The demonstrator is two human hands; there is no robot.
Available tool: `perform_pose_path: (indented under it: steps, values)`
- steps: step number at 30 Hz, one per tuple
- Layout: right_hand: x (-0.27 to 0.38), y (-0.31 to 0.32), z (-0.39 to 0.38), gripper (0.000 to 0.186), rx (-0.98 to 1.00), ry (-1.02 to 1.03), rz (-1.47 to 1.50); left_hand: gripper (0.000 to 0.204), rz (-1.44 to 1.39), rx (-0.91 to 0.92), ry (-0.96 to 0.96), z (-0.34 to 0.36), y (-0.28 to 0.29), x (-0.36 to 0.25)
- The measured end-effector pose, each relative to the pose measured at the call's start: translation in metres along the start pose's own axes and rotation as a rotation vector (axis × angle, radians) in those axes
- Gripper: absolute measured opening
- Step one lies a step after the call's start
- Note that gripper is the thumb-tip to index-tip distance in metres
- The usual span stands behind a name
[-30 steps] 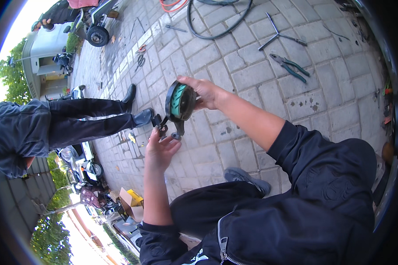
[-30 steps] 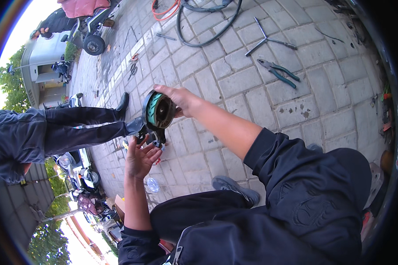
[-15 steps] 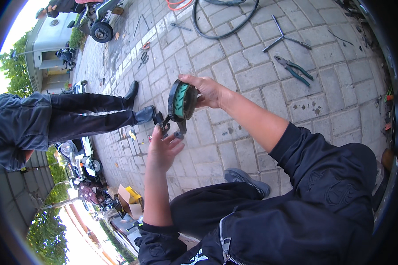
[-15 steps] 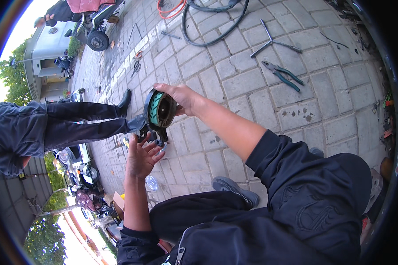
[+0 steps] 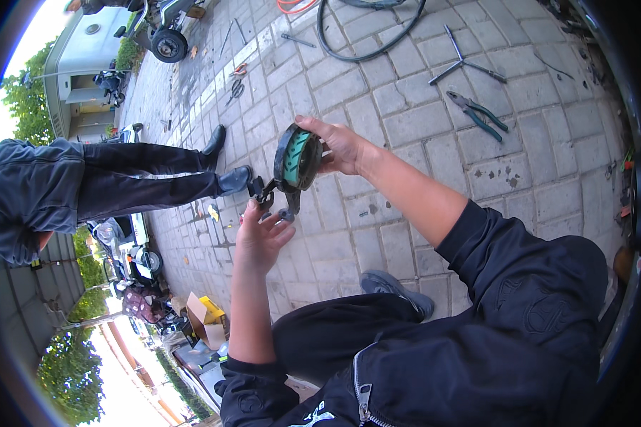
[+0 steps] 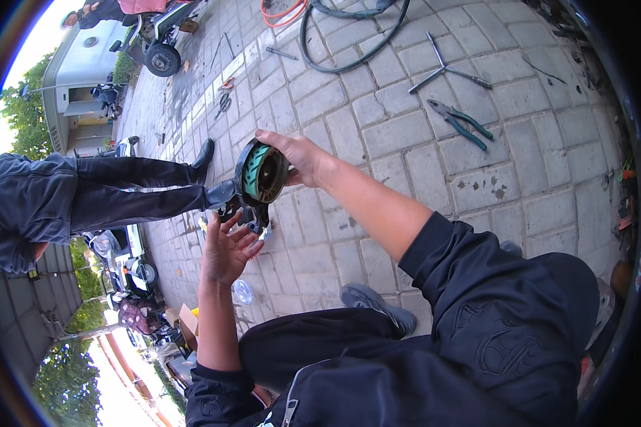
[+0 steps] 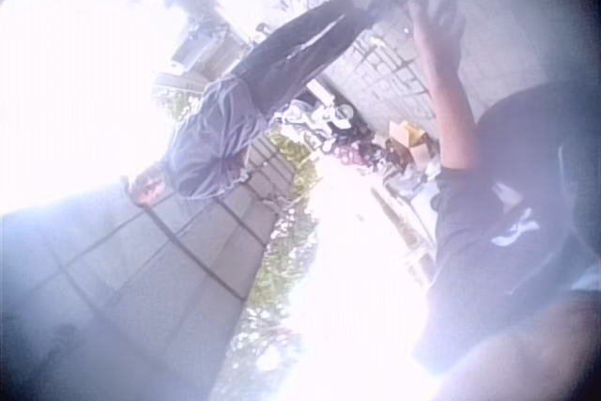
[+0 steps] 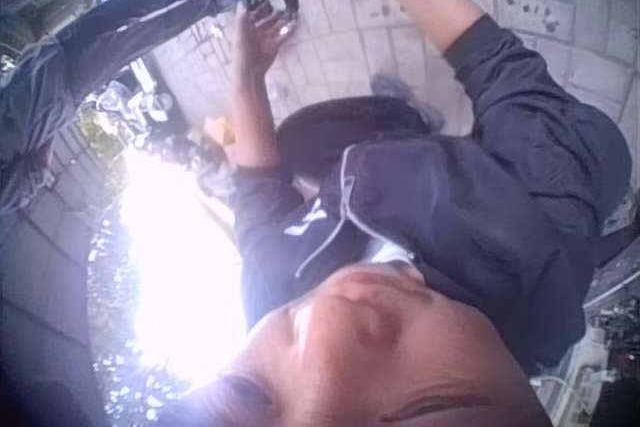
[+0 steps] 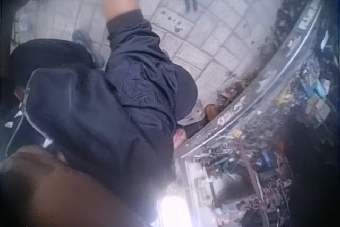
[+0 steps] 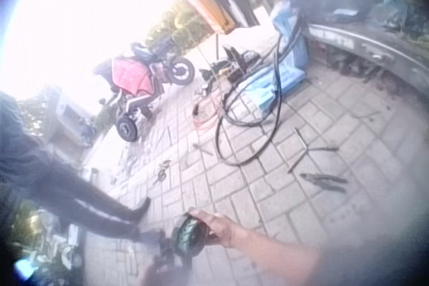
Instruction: The person unpacks a new brake assembly, removes the plastic wrap, and assembles it with a metal bracket using pliers and a T-handle wrench. The person then installs the assembled brake onto the rear wheel hub of an electric scooter and secures it with a bolt.
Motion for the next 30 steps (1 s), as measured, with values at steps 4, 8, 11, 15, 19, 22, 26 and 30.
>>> perform_pose_path:
  steps: [4,8,11,15,19,22,26,30]
  values:
    - [-0.002,0.000,-0.002,0.065,-0.010,-0.012,0.018,0.056,-0.009,0.005,-0.007,-0.003,0.002,-0.004]
    - [-0.002,0.002,0.003,0.069,-0.038,-0.081,0.044,0.047,-0.012,-0.047,-0.093,-0.005,0.004,-0.005]
    - [-0.001,0.001,0.006,0.070,-0.040,-0.101,0.021,0.044,-0.009,-0.057,-0.144,-0.005,0.004,-0.005]
    - [-0.001,0.000,0.002,0.066,-0.041,-0.027,0.007,0.047,-0.049,0.048,-0.075,-0.004,0.005,-0.003]
    - [-0.002,-0.002,-0.003,0.061,-0.034,0.026,0.002,0.060,-0.134,0.227,0.045,-0.003,0.008,0.001]
    - [-0.003,-0.004,-0.005,0.059,-0.032,0.075,-0.013,0.064,-0.051,0.164,0.017,-0.002,0.006,0.007]
    - [-0.002,-0.006,-0.006,0.062,0.026,0.078,-0.051,0.052,-0.058,0.100,0.036,-0.002,0.003,0.007]
    - [0.003,-0.002,-0.006,0.064,-0.004,0.024,-0.028,0.045,-0.078,0.033,-0.048,-0.003,0.002,0.002]
Point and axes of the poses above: each hand's wrist, its own z-axis towards the middle knuckle, its own y-axis out of the back of the hand, x = y × z, the point moved 1 cm from there along z, towards the middle knuckle, and after that the axes turned 13 degrees about -x, right-handed, at the moved point
